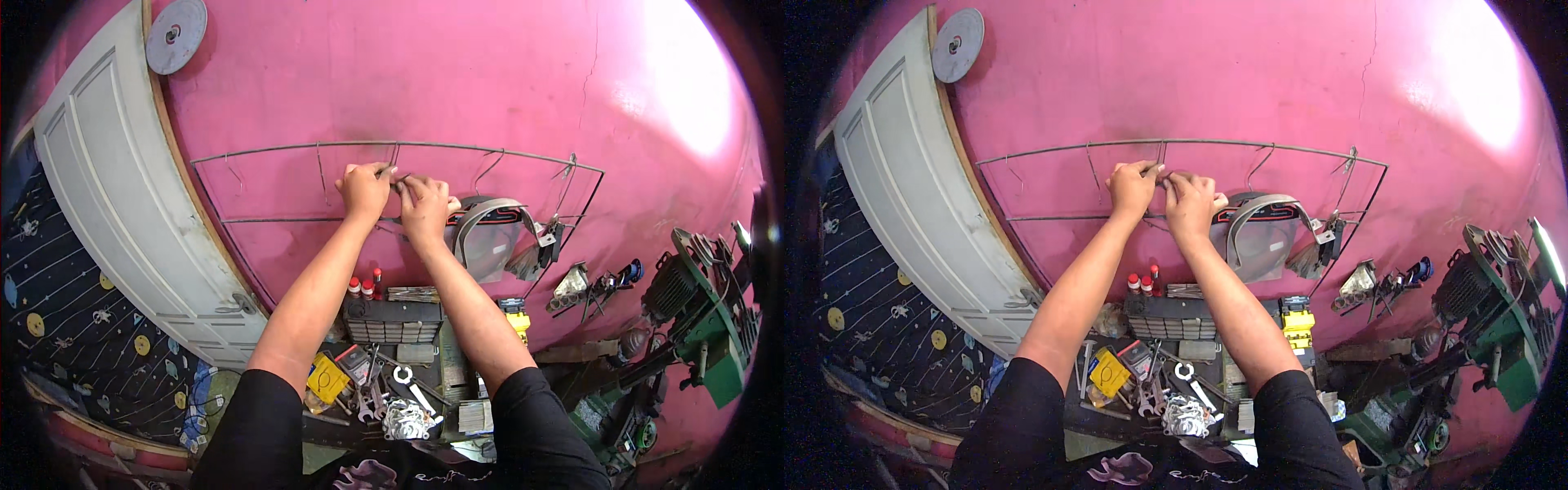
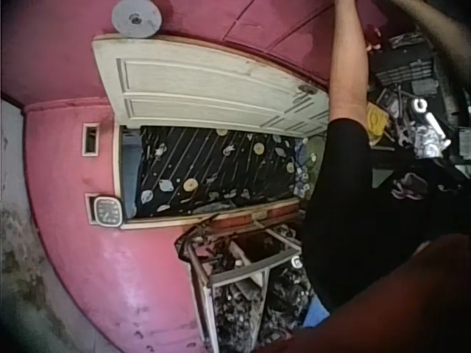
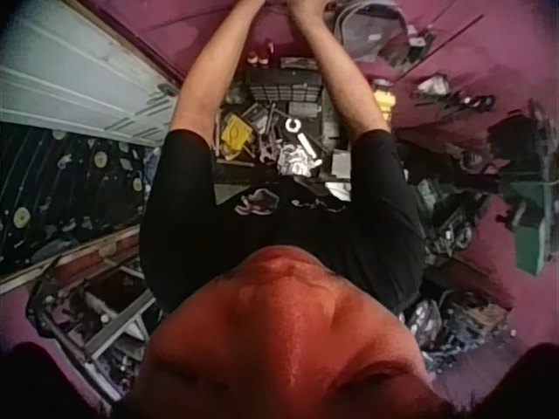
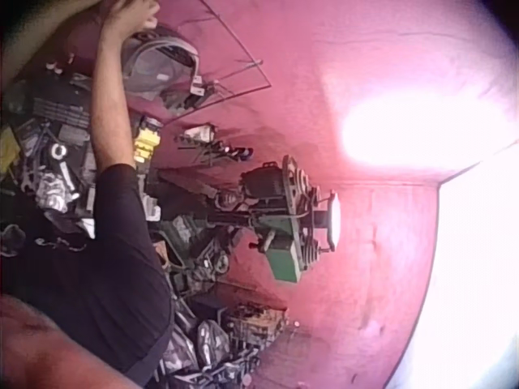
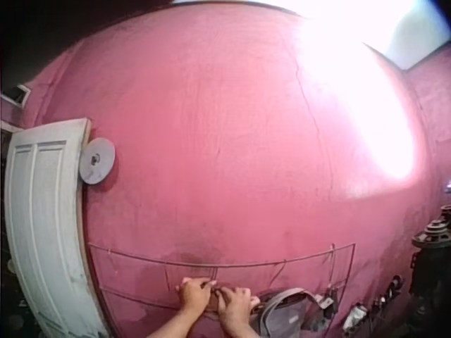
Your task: The person organizes a collection of mechanical parts and tools on a workbench. They wipe a metal component with a cloth, then systematically pick up various gaskets and hang them on a wire rack mounted on the wall. Finally, they pick up and hang several wrenches on the same rack.
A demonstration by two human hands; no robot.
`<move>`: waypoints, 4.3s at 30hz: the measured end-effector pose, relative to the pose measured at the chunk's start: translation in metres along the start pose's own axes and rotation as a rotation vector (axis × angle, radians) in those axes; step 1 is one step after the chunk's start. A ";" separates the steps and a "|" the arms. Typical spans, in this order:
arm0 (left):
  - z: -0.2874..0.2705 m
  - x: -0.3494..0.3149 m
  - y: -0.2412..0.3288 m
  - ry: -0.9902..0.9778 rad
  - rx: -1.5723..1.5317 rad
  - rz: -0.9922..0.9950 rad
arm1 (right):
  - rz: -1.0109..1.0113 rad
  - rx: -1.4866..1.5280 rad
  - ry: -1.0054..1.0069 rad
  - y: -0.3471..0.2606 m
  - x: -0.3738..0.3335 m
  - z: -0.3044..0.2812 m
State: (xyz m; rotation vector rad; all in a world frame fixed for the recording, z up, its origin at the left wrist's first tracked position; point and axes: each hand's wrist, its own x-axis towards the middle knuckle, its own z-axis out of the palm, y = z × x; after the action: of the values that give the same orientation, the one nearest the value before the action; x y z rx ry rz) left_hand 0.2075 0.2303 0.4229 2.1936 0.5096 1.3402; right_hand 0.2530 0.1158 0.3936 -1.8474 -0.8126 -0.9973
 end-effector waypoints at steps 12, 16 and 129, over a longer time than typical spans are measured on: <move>-0.031 -0.387 -0.103 -0.775 0.051 -0.003 | 0.095 0.018 -0.764 0.065 -0.321 -0.094; -0.054 -0.542 -0.143 -1.069 0.345 0.002 | 0.019 -0.169 -1.156 0.092 -0.460 -0.150; -0.011 -0.072 -0.092 -0.111 -0.205 -0.284 | 0.342 0.047 -0.416 0.023 -0.011 -0.001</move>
State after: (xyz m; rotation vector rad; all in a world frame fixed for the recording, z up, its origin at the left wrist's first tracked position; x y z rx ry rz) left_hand 0.1612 0.2657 0.3209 1.9333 0.5880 1.0645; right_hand 0.2667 0.1043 0.3757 -2.0953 -0.7147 -0.3808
